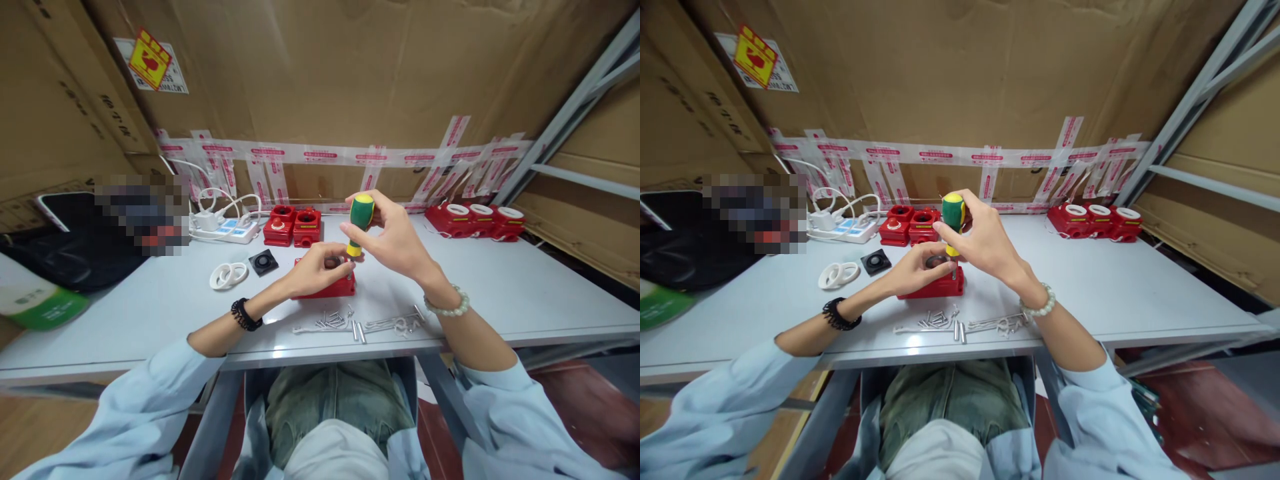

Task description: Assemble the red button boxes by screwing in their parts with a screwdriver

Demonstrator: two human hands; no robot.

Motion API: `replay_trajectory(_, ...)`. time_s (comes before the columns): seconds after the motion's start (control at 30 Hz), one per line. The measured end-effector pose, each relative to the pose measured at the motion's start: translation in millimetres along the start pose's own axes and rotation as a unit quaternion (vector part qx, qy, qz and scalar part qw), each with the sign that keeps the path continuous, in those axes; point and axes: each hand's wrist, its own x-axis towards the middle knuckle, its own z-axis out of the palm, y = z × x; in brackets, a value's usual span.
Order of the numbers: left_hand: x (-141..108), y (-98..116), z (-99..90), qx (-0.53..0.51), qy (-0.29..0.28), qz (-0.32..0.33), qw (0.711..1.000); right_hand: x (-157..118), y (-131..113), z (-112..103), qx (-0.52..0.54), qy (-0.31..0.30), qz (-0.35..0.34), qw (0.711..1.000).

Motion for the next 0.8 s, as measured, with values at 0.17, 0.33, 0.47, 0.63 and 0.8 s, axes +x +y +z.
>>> replay_trajectory(0.17,1.9,-4.7,5.2,-0.041,0.072,-0.045,0.996,-1.5,-2.8,0.2,-0.001,-0.009,0.000,1.000)
replay_trajectory(0.33,-0.3,-0.3,3.2,-0.019,0.043,-0.020,0.999,-2.0,-1.2,-0.3,-0.003,-0.016,-0.002,1.000)
replay_trajectory(0.47,-0.1,0.9,1.8,-0.022,0.018,-0.029,0.999,-1.3,-2.4,-1.4,0.003,-0.006,0.009,1.000)
replay_trajectory(0.63,1.0,-4.0,3.7,-0.028,0.077,-0.036,0.996,-1.3,-2.0,-1.0,0.007,-0.016,-0.002,1.000)
replay_trajectory(0.8,-0.6,-1.5,-0.3,-0.001,0.004,-0.009,1.000,-0.9,-2.7,-1.1,0.012,-0.002,0.011,1.000)
